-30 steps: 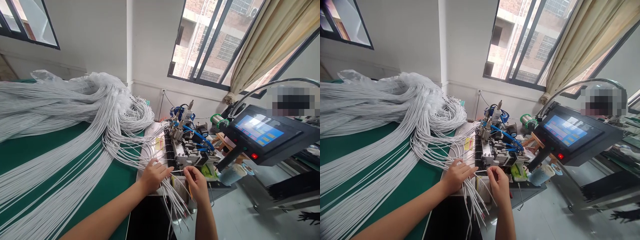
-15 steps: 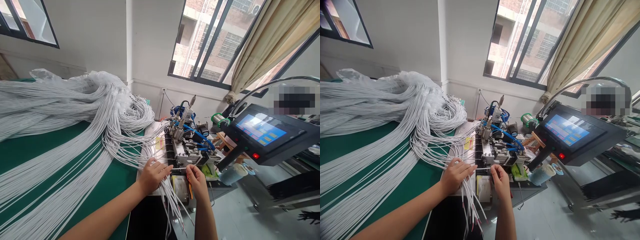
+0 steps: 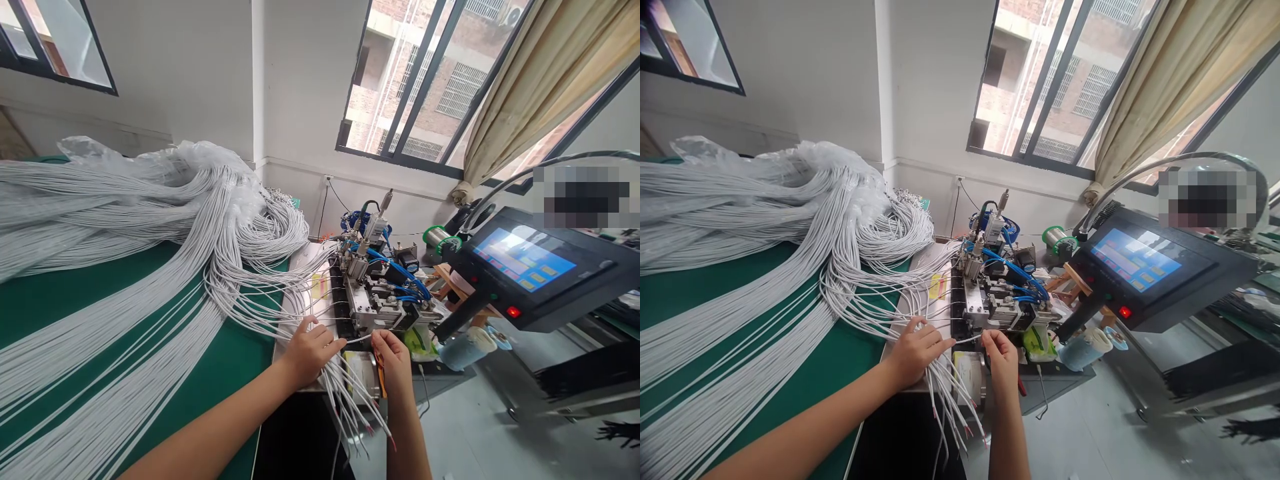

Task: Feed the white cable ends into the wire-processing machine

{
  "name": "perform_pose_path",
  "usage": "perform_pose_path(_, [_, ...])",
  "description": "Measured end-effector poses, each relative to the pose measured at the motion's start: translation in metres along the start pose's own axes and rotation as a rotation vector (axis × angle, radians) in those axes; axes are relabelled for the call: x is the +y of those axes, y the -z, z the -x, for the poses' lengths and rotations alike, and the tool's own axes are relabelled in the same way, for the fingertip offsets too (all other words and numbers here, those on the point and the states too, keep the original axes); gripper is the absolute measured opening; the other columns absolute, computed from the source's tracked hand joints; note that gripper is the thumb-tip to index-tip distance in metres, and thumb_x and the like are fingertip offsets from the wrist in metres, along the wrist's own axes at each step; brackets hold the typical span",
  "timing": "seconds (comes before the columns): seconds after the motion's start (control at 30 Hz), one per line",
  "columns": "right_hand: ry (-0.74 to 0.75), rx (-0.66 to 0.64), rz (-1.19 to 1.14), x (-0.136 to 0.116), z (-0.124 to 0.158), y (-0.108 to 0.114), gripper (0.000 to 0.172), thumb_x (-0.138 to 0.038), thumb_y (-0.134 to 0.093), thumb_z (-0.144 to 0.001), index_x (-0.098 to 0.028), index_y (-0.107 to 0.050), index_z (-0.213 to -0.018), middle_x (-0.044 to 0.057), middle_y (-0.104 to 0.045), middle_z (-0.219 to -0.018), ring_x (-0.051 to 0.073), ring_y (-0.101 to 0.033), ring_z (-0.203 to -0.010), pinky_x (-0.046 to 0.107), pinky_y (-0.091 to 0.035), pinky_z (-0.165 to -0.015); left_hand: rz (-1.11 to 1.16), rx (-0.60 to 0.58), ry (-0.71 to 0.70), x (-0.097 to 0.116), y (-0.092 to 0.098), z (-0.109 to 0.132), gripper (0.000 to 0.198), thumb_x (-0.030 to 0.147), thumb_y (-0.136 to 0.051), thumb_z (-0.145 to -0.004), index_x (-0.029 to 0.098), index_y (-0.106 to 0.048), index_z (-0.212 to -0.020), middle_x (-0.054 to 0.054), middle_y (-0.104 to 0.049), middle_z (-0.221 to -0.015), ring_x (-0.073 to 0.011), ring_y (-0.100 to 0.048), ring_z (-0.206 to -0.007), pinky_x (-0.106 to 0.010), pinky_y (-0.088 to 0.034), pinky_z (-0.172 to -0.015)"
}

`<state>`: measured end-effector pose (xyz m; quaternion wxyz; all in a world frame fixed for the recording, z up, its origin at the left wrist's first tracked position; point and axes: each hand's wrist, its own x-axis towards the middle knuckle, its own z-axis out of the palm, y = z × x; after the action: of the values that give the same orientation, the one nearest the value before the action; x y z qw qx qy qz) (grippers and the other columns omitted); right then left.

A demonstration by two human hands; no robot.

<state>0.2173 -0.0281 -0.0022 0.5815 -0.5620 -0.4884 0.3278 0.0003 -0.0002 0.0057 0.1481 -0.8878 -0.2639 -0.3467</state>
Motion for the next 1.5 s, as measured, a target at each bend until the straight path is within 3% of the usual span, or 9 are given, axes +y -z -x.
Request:
perform_pose_path(0.17, [0.164, -0.068, 0.377, 0.002, -0.004, 0.012, 0.031, -0.046, -0.061, -0.081, -0.016, -0.065, -0.073, 0.003, -0.061, -0.067, 0.017, -0.052, -0.062, 0.027, -0.04, -0.06, -0.008, -0.028, 0.019, 0.001, -0.002, -0.002, 0.029, 0.008, -0.042, -0.086, 0.022, -0.06, -0.103, -0.001, -0.058, -0.077, -0.0161, -0.053, -0.076, -0.039, -0.03, -0.089])
perform_pose_path(0.27, [0.186, -0.131, 0.435, 0.008, -0.009, 0.014, 0.031, -0.045, -0.057, -0.084, -0.017, -0.063, -0.072, 0.002, -0.06, -0.067, 0.017, -0.051, -0.063, 0.026, -0.038, -0.06, -0.008, -0.053, 0.037, 0.001, -0.005, -0.002, 0.029, 0.008, -0.045, -0.084, 0.022, -0.06, -0.103, -0.001, -0.059, -0.079, -0.0174, -0.053, -0.078, -0.041, -0.028, -0.091])
perform_pose_path(0.57, [-0.002, -0.243, 0.128, 0.024, -0.017, 0.01, 0.035, -0.049, -0.059, -0.079, -0.018, -0.051, -0.065, -0.003, -0.045, -0.06, 0.013, -0.04, -0.058, 0.023, -0.033, -0.054, 0.047, -0.168, 0.119, 0.0, -0.01, 0.001, 0.029, 0.014, -0.056, -0.08, 0.022, -0.062, -0.107, -0.003, -0.062, -0.085, -0.0202, -0.054, -0.087, -0.044, -0.026, -0.094])
perform_pose_path(0.9, [-0.271, -0.154, -0.173, 0.039, -0.017, -0.001, 0.039, -0.051, -0.068, -0.062, -0.019, -0.047, -0.059, -0.007, -0.037, -0.05, 0.01, -0.03, -0.047, 0.022, -0.026, -0.046, 0.078, -0.157, 0.142, 0.002, -0.008, -0.001, 0.024, 0.012, -0.055, -0.079, 0.022, -0.064, -0.099, -0.003, -0.063, -0.083, -0.02, -0.055, -0.086, -0.043, -0.028, -0.093])
perform_pose_path(1.1, [-0.219, -0.143, -0.133, 0.038, -0.006, 0.007, 0.04, -0.055, -0.068, -0.069, -0.017, -0.057, -0.065, -0.003, -0.05, -0.057, 0.013, -0.042, -0.052, 0.024, -0.034, -0.051, 0.09, -0.168, 0.153, 0.002, -0.006, 0.0, 0.024, 0.011, -0.057, -0.076, 0.022, -0.063, -0.095, -0.003, -0.065, -0.088, -0.0207, -0.056, -0.089, -0.044, -0.03, -0.093])
perform_pose_path(1.23, [-0.145, -0.066, -0.016, 0.027, 0.002, 0.013, 0.045, -0.06, -0.065, -0.07, -0.017, -0.056, -0.062, -0.002, -0.049, -0.056, 0.014, -0.042, -0.053, 0.024, -0.035, -0.049, 0.08, -0.144, 0.143, 0.0, -0.012, 0.004, 0.028, 0.011, -0.058, -0.077, 0.021, -0.064, -0.102, -0.005, -0.066, -0.109, -0.0216, -0.056, -0.103, -0.044, -0.03, -0.097])
perform_pose_path(1.37, [-0.089, -0.051, 0.034, 0.011, 0.009, 0.018, 0.046, -0.06, -0.064, -0.073, -0.018, -0.053, -0.059, -0.003, -0.043, -0.054, 0.012, -0.038, -0.051, 0.023, -0.031, -0.048, 0.071, -0.096, 0.067, -0.003, -0.014, 0.005, 0.021, 0.009, -0.054, -0.081, 0.02, -0.065, -0.096, -0.005, -0.064, -0.118, -0.0195, -0.055, -0.11, -0.043, -0.031, -0.101])
perform_pose_path(1.5, [-0.024, -0.127, 0.084, -0.005, 0.016, 0.024, 0.04, -0.054, -0.062, -0.08, -0.017, -0.056, -0.065, -0.001, -0.047, -0.06, 0.013, -0.042, -0.057, 0.024, -0.035, -0.053, 0.151, -0.024, -0.147, 0.0, -0.001, -0.002, 0.023, 0.009, -0.044, -0.09, 0.019, -0.062, -0.101, -0.003, -0.068, -0.1, -0.0141, -0.059, -0.098, -0.035, -0.039, -0.096])
